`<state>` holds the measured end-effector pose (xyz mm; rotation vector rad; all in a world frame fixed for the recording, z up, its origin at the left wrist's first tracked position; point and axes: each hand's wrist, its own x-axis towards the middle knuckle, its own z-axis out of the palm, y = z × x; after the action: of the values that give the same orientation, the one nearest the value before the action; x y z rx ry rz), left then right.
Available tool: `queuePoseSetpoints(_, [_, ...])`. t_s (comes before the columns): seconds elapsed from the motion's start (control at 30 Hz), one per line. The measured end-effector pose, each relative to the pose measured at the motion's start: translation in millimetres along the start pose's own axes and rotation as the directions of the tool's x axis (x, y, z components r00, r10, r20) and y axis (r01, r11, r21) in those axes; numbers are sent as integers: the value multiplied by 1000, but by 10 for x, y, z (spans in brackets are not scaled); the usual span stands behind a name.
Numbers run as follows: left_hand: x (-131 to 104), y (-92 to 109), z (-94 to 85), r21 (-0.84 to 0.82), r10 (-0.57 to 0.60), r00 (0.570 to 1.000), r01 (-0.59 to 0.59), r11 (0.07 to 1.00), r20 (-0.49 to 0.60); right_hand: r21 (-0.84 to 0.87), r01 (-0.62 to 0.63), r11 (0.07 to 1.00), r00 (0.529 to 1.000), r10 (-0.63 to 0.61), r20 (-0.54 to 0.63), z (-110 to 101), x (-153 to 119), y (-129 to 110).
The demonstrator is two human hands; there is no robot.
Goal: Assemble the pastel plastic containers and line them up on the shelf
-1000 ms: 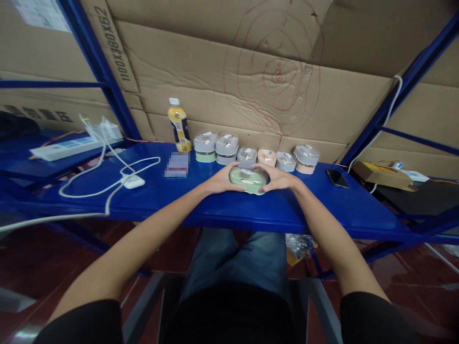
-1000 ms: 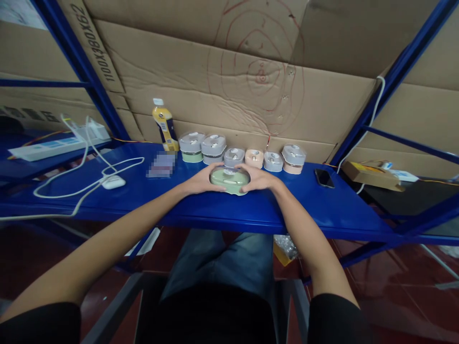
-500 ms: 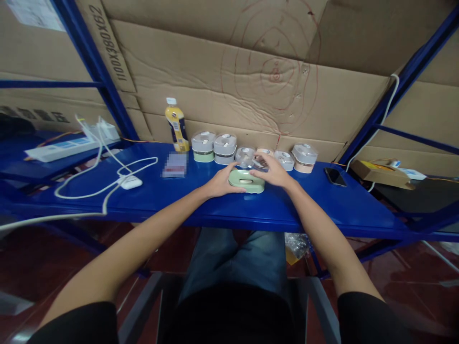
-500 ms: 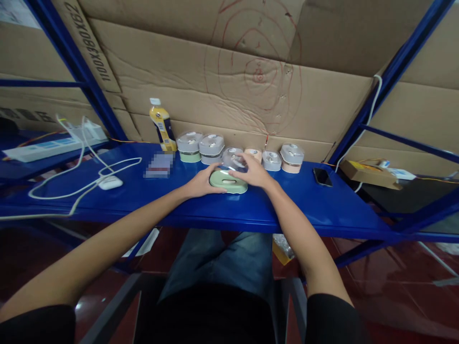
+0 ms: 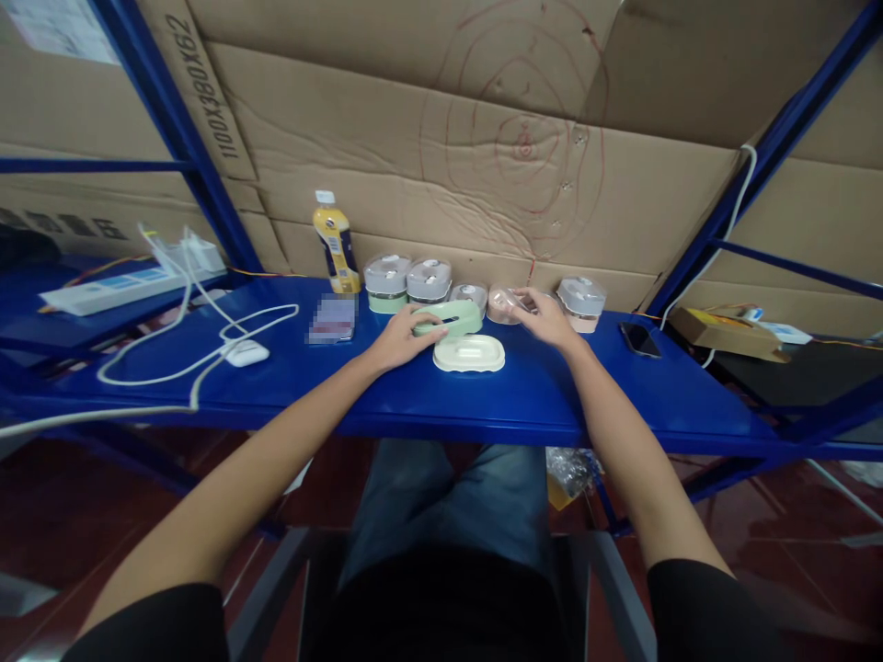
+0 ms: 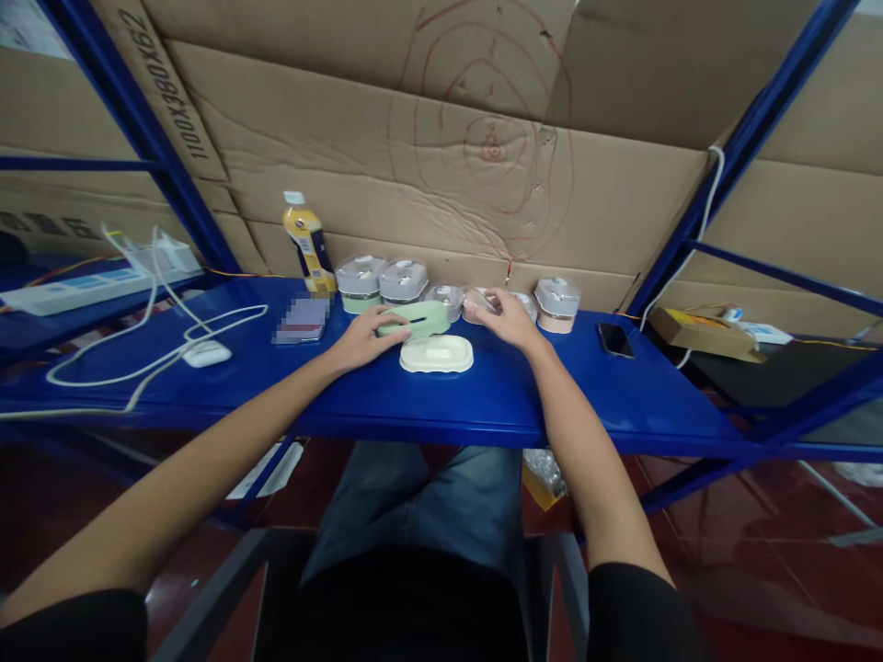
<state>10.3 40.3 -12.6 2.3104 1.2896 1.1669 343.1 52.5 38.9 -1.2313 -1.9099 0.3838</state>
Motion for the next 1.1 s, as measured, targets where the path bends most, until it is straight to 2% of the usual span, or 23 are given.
queuePoseSetpoints(0.13, [14,-104,-53,18,-45,999,45,999,11,-30,-14,999,1000,14,11,-61,21,43])
queuePoseSetpoints(0.23, [0,-45,-29,-26,13,999,-12,1000,29,-36,18,999,1000,-17,25,-64,16,46])
queuePoseSetpoints(0.3, [-20,46,13,-75,64,997,-61,995,36,-14,86,996,995,-85,43,-32,-3,6])
queuePoseSetpoints(0.43, [-57,220,138,-136,76,994,-65,989,82,34,264,964,947,-266,180,148,-52,-155])
queuePoseSetpoints(0.6, [-54,260,249,-153,79,989,-60,986,123,2,378,926,894,-365,261,442,-69,-309])
queuePoseSetpoints(0.97, [-13,190,283,-178,60,988,-35,983,140,-10,413,911,869,-391,303,556,-62,-240])
queuePoseSetpoints(1.1, [-7,146,289,-175,59,987,-32,984,150,-17,371,928,867,-340,365,534,-67,-191])
